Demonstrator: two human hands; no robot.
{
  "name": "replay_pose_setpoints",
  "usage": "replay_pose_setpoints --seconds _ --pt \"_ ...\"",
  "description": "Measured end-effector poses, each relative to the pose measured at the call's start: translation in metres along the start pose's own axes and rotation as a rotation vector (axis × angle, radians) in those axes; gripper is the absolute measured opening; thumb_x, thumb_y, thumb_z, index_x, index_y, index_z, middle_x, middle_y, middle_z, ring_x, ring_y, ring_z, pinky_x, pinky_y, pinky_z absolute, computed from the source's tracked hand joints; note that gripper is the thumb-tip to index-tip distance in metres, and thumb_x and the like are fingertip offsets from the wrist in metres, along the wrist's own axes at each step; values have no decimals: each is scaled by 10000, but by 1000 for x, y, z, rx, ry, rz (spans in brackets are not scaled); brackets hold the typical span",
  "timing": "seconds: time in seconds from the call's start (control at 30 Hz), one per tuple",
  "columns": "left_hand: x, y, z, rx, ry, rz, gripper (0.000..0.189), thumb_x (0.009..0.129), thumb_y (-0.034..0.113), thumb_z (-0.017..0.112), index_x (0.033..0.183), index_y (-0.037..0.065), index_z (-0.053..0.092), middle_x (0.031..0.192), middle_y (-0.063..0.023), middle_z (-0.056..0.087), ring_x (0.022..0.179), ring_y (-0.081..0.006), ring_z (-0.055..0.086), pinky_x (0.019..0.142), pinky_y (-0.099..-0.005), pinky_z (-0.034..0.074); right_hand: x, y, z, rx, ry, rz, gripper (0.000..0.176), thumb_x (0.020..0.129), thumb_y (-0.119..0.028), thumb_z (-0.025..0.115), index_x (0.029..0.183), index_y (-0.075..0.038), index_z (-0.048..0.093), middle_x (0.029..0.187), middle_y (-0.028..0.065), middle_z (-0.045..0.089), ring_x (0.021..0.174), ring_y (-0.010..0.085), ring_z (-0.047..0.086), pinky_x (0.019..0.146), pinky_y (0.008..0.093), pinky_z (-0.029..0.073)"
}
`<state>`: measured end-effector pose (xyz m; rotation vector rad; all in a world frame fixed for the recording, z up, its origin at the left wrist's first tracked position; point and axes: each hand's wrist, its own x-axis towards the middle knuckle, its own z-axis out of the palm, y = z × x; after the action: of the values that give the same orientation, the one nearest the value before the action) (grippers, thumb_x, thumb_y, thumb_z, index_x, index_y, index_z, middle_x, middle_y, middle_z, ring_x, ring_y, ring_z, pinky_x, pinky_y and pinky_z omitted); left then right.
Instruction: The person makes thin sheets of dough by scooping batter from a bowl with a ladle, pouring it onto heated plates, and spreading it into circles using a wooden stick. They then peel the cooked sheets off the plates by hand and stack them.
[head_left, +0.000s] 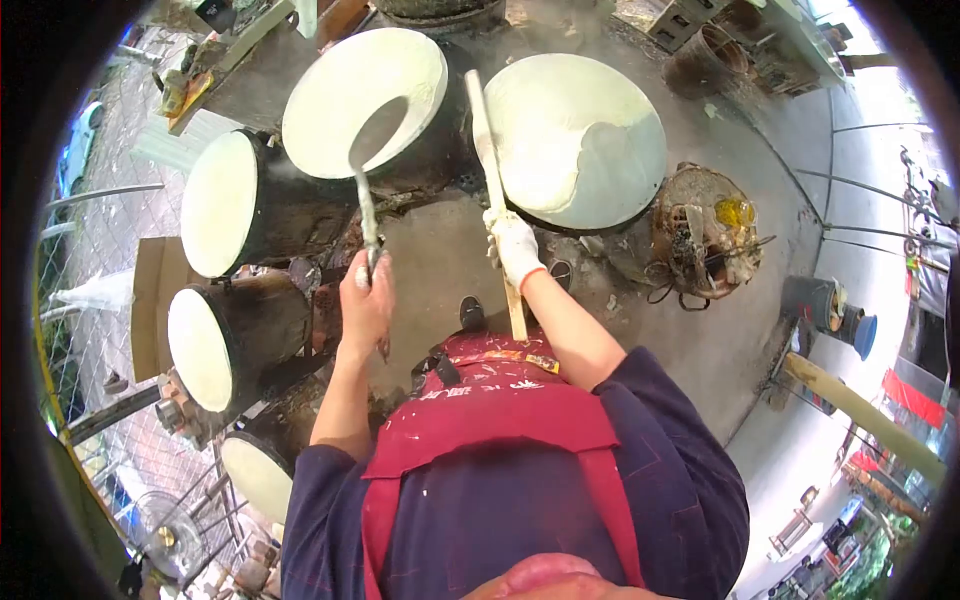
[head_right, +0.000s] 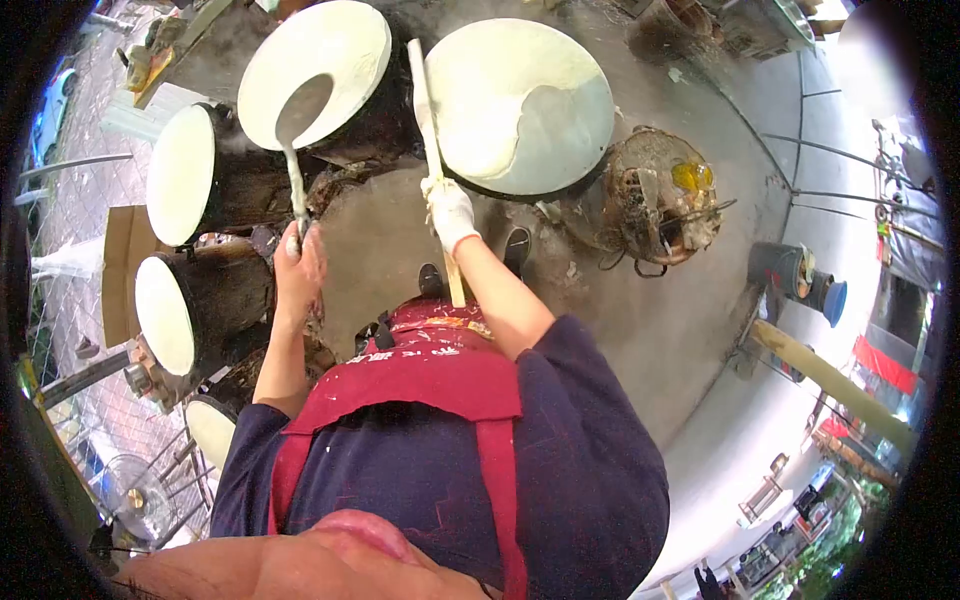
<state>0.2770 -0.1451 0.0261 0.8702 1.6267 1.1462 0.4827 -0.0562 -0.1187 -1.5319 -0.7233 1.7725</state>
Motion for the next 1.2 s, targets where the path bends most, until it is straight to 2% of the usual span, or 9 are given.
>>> replay_pose_setpoints --seconds 0.17,0.2,0.37,0.4,0.5,0.67,0.8,0.83,1.2 --pt "-34 -38 -49 -179 -15 -119 48 975 101 491 957 59 507 716 76 468 555 13 418 456 -141 347 18 59 -56 -291 491 -139 202 902 -308 531 821 -139 606 568 -15 478 414 119 449 391 292 346" --pt "-42 -43 -52 -171 4 -138 48 974 103 494 952 63 506 711 77 465 549 13 418 450 -142 345 7 51 -73 -282 496 -30 222 914 -300 510 893 -108 620 701 59 609 627 180 591 557 340 457" --pt "-71 -57 -48 -159 104 -163 70 978 128 495 925 82 502 679 82 455 508 10 419 418 -148 336 -54 -6 -78 215 368 20 172 906 -258 556 788 -134 539 556 16 532 321 111 425 274 273 285" --pt "-75 -55 -41 -152 124 -158 73 979 133 493 925 83 503 675 83 455 505 10 421 416 -147 335 -55 3 -84 -64 264 -3 234 900 -336 559 853 -107 571 639 92 610 467 220 583 392 362 427" --pt "-81 -46 -14 -145 140 -158 73 981 140 492 929 89 505 676 84 461 505 13 427 411 -143 336 -54 8 -111 -966 238 -53 423 885 -482 517 1020 -87 590 935 243 640 953 444 582 798 496 456" --pt "-89 -25 49 -112 175 -166 97 983 155 491 902 103 498 647 94 437 480 13 402 395 -151 319 -15 -26 -218 -931 421 -179 442 893 -467 510 948 -34 578 921 259 639 884 442 605 713 505 477" --pt "-104 -7 100 -34 157 -139 127 986 168 487 872 112 486 616 101 406 453 13 354 383 -161 284 -25 -42 -226 -507 45 -19 461 902 -472 498 939 -20 576 856 278 631 859 443 613 733 515 477" --pt "-108 -3 110 -25 166 -153 126 986 165 487 873 110 486 617 101 405 455 13 352 384 -161 283 -11 -4 -235 -1067 24 -350 477 902 -497 481 962 -34 582 853 262 642 856 423 630 752 507 481" --pt "-114 4 167 35 173 -157 82 982 127 479 933 70 514 638 91 433 485 17 379 402 -152 304 27 -80 -307 -1056 95 -329 480 909 -490 470 952 -40 631 959 262 636 936 426 607 800 493 482"
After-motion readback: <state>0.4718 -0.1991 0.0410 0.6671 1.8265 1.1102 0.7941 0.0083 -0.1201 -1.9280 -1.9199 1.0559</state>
